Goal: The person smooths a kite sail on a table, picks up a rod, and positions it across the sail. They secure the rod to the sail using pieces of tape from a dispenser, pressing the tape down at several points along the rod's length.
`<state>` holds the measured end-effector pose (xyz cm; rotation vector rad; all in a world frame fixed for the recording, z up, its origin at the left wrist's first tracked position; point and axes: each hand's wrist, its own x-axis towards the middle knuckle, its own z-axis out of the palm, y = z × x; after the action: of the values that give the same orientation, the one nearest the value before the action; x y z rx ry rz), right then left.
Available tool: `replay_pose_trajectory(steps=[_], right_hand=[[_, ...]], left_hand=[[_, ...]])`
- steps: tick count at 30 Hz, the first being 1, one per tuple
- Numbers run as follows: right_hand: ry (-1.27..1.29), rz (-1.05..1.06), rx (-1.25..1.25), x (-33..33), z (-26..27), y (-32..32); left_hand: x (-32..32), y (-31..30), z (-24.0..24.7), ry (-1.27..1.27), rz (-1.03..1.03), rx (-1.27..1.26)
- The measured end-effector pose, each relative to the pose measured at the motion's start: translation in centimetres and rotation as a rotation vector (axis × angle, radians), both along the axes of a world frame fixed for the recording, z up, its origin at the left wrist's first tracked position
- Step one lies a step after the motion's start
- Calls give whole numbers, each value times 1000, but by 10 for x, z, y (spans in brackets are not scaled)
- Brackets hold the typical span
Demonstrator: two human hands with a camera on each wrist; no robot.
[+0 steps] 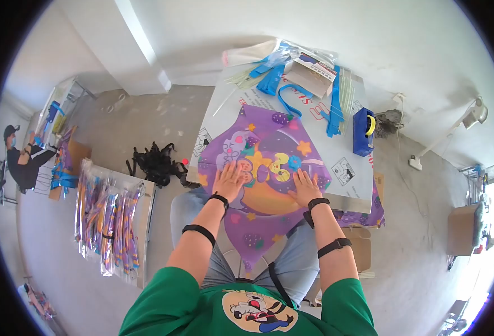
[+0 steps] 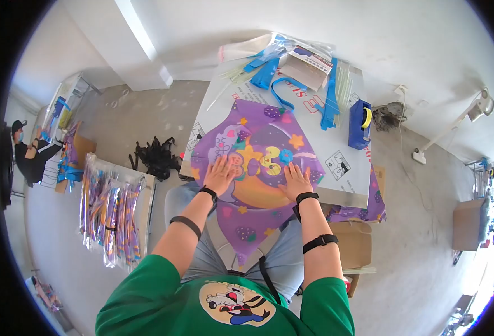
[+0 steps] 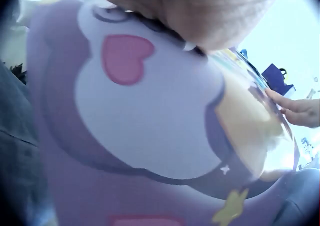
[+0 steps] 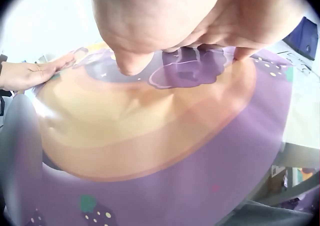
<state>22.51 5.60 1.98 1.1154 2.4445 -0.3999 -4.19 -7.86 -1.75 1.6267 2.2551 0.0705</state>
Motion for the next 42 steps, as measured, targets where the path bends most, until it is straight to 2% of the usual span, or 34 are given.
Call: replay_pose_trajectory(steps=[9, 13, 15, 17, 19, 21, 22, 24, 27, 30, 36, 40, 42], right_hand=[[50, 2, 23, 3, -4, -2], [69, -10, 35, 5, -6, -3], [66, -4, 59, 4, -7, -5], [82, -29, 68, 3, -7, -7], [94, -53, 76, 0, -6, -10], [122, -105, 57, 1, -6, -16], [117, -113, 58, 1, -5, -20], [210, -154, 89, 3, -3, -29], [324, -82, 225, -2, -3, -43], [417, -112, 256, -18, -15, -47], [511, -99, 320, -29, -30, -52], [504, -91, 324, -3, -32, -45], [420, -194, 358, 17, -26, -38]], left_hand=[[-71, -32, -11, 110, 173, -11], [-76, -32, -7, 120, 273, -43], [-74, -29, -9, 108, 257, -40], [-65, -21, -17, 263, 330, -12], [-38, -9, -12, 274, 264, 25], [-6, 4, -17, 148, 1, 188], [11, 11, -13, 142, -6, 188], [41, 21, -6, 60, -161, 201], [69, 35, -15, 24, -258, 264], [80, 44, -23, 24, -351, 330], [85, 44, -13, 32, -303, 207], [82, 42, -16, 44, -310, 266], [79, 42, -16, 42, -324, 298]])
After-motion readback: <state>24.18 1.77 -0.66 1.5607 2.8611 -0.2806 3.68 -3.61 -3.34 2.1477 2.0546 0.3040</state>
